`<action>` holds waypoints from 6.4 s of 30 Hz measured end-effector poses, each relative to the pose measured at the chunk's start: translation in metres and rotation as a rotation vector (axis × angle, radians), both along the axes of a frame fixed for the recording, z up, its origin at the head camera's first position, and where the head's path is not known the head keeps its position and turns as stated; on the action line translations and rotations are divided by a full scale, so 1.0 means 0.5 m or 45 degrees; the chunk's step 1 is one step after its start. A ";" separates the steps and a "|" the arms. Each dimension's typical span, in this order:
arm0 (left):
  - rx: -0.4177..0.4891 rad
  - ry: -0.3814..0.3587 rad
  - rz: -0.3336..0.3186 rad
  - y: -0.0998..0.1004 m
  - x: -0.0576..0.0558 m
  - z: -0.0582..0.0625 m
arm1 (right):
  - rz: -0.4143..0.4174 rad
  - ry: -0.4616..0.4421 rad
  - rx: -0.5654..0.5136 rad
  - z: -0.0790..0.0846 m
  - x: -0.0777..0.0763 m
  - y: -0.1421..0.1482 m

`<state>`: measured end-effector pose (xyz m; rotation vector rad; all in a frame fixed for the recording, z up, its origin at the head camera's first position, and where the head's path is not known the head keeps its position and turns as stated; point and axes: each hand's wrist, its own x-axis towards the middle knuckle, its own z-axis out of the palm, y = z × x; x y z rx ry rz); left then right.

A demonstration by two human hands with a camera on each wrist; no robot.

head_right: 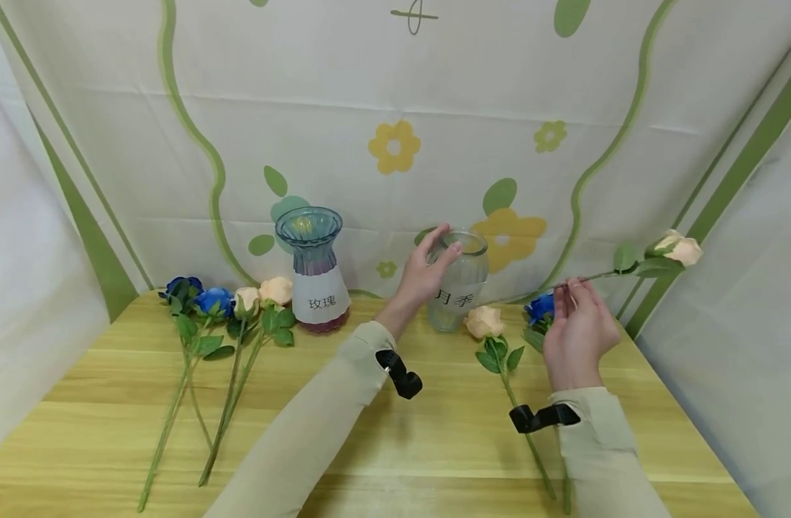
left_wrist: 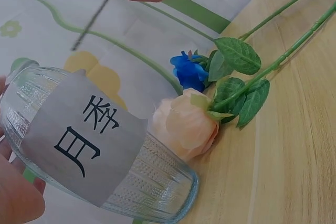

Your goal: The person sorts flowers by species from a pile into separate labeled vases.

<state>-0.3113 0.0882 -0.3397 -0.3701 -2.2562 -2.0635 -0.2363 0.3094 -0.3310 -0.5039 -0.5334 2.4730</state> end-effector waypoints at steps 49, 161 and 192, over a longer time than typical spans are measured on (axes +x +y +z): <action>0.020 0.035 0.038 0.005 -0.002 -0.003 | -0.072 0.119 0.224 0.051 -0.111 -0.194; 0.002 -0.030 0.090 0.014 0.009 -0.002 | 1.033 -0.860 2.006 -0.147 0.120 0.008; -0.004 -0.042 0.114 0.012 0.009 0.000 | 0.214 -0.126 0.238 -0.042 0.050 -0.034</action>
